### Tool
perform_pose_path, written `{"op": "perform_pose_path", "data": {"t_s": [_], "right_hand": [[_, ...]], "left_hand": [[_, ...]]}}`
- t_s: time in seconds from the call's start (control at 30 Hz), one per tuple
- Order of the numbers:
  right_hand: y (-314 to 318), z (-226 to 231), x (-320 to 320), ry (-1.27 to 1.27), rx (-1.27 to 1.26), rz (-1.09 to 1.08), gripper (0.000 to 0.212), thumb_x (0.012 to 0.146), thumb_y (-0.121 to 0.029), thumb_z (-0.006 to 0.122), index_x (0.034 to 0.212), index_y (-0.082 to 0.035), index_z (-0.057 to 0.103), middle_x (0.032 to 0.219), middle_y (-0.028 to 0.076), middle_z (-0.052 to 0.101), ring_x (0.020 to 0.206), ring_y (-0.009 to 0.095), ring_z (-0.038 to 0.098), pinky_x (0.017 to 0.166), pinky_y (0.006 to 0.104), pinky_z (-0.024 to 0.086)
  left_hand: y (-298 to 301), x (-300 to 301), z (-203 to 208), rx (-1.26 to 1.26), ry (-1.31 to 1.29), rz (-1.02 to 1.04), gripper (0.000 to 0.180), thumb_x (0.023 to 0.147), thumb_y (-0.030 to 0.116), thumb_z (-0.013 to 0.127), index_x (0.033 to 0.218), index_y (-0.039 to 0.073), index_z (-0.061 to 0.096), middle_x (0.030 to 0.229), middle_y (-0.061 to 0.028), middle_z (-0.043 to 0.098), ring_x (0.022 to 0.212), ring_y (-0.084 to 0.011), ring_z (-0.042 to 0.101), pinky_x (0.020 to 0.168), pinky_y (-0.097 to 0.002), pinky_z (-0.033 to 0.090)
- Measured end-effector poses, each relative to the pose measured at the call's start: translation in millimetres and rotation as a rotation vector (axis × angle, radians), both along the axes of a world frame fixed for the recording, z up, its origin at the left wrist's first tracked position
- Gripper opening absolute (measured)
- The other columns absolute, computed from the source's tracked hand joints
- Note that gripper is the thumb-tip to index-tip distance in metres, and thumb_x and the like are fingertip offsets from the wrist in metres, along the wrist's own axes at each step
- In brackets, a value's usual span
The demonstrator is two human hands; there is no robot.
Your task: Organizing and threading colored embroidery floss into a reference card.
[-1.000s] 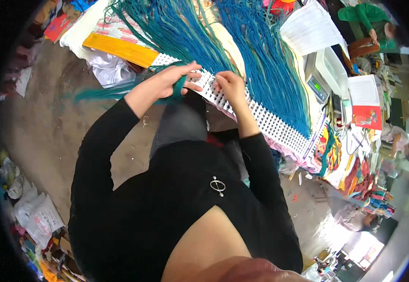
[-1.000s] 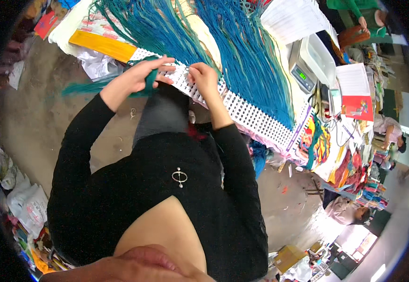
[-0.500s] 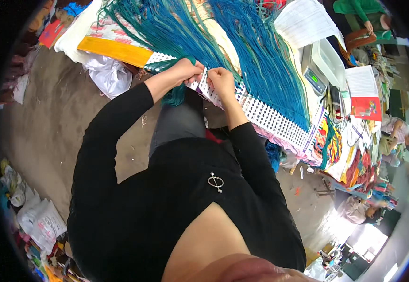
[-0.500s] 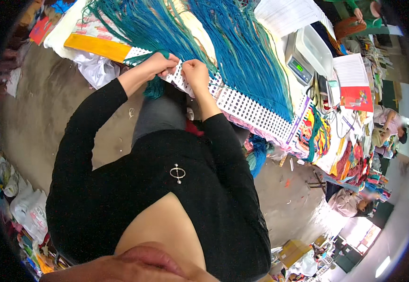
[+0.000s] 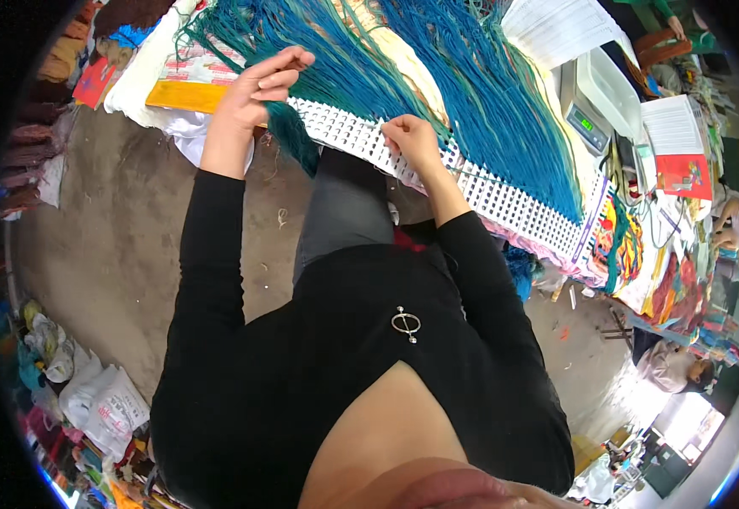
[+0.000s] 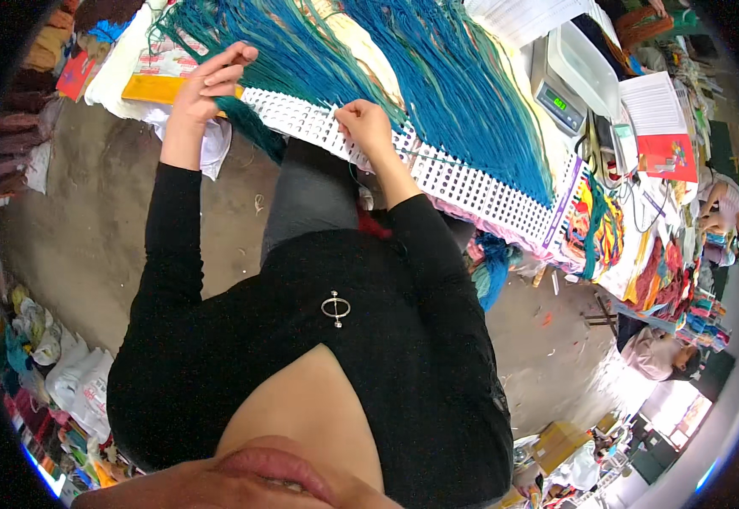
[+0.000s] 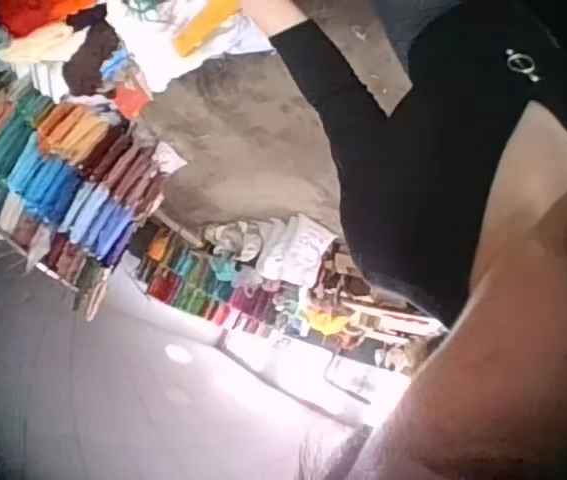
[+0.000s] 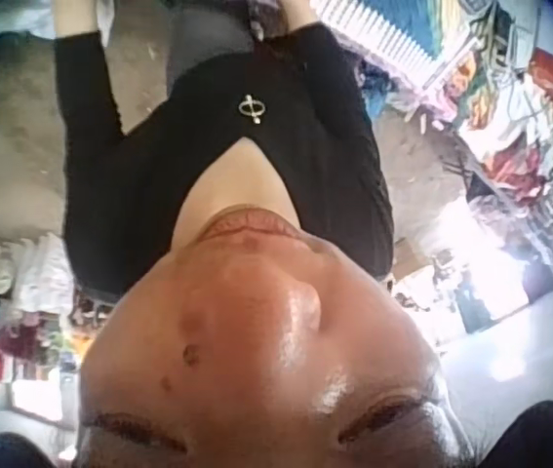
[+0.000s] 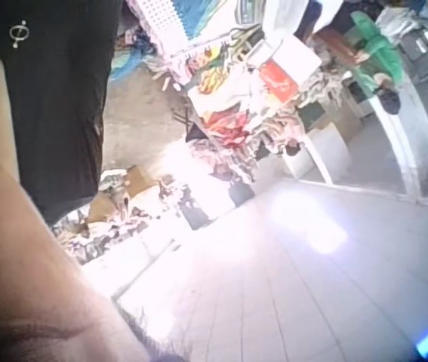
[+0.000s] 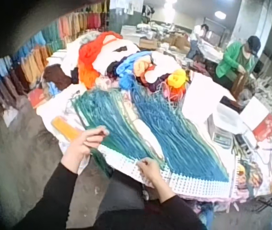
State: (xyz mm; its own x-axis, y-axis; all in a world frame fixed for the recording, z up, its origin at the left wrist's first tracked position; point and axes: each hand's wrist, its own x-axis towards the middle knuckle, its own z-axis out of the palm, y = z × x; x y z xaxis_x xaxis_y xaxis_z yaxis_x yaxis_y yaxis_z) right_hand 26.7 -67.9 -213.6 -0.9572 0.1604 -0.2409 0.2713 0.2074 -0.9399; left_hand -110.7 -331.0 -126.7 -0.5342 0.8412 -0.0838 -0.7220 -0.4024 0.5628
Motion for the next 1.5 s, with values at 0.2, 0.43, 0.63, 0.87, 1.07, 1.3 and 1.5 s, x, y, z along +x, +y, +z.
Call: {"op": "perform_pose_path", "data": {"t_s": [0.2, 0.43, 0.63, 0.87, 1.07, 1.3, 1.5], "right_hand": [[6, 6, 2, -0.061, -0.275, -0.004, 0.015, 0.083, -0.015, 0.064, 0.084, 0.0, 0.063, 0.067, 0.001, 0.061, 0.057, 0.006, 0.053, 0.053, 0.0203, 0.041], [1, -4, 3, -0.012, 0.02, 0.016, 0.021, 0.089, -0.02, 0.052, 0.083, -0.002, 0.061, 0.069, 0.003, 0.064, 0.055, 0.009, 0.055, 0.054, 0.0247, 0.044], [-18, -7, 2, 0.007, 0.001, 0.077, 0.021, 0.089, -0.019, 0.05, 0.083, -0.003, 0.062, 0.066, 0.002, 0.063, 0.052, 0.009, 0.055, 0.051, 0.0255, 0.044], [-35, 30, 34, 0.133, -0.074, -0.07, 0.016, 0.091, -0.013, 0.053, 0.095, 0.0, 0.062, 0.072, 0.002, 0.059, 0.059, 0.006, 0.051, 0.055, 0.0202, 0.042], [-66, 56, 54, 0.125, -0.442, 0.033, 0.014, 0.092, -0.013, 0.053, 0.098, -0.003, 0.059, 0.077, 0.001, 0.058, 0.065, 0.007, 0.052, 0.058, 0.0192, 0.04], [-52, 72, 59, 0.124, -0.547, -0.107, 0.013, 0.093, -0.017, 0.052, 0.089, -0.005, 0.055, 0.075, 0.0, 0.056, 0.059, 0.005, 0.047, 0.052, 0.0175, 0.033], [-47, 70, 66, 0.113, -0.41, -0.064, 0.012, 0.093, -0.017, 0.051, 0.089, -0.006, 0.053, 0.066, -0.004, 0.048, 0.056, 0.004, 0.042, 0.051, 0.0182, 0.032]], "left_hand": [[91, 58, -48, -0.856, 0.481, -0.281, 0.016, 0.089, 0.021, 0.051, 0.093, 0.008, 0.06, 0.065, 0.0005, 0.058, 0.04, -0.0046, 0.036, 0.038, -0.0205, 0.03], [18, -52, -16, -0.496, 0.057, 0.163, 0.009, 0.076, 0.003, 0.058, 0.078, -0.005, 0.057, 0.057, 0.002, 0.041, 0.044, -0.0036, 0.035, 0.036, -0.0179, 0.021], [-96, -144, -70, -1.17, 0.293, 0.85, 0.051, 0.09, 0.045, 0.049, 0.108, -0.003, 0.056, 0.087, -0.0083, 0.064, 0.051, -0.0093, 0.044, 0.049, -0.0234, 0.04], [-33, 49, -32, -0.559, 0.281, 0.478, 0.044, 0.094, 0.039, 0.044, 0.117, 0.004, 0.058, 0.113, -0.0059, 0.058, 0.094, -0.0149, 0.054, 0.079, -0.0247, 0.045], [67, 129, -18, -0.276, 0.058, 0.07, 0.044, 0.099, 0.031, 0.034, 0.123, -0.002, 0.05, 0.109, -0.0088, 0.057, 0.091, -0.0109, 0.055, 0.068, -0.0245, 0.048], [81, 112, -15, -0.065, -0.076, -0.077, 0.049, 0.099, 0.035, 0.029, 0.129, -0.001, 0.042, 0.12, -0.0106, 0.053, 0.097, -0.0159, 0.057, 0.073, -0.0326, 0.052], [94, 129, -9, -0.16, -0.027, -0.031, 0.05, 0.099, 0.035, 0.028, 0.13, -0.002, 0.04, 0.122, -0.0096, 0.052, 0.1, -0.016, 0.057, 0.078, -0.0286, 0.051]]}}
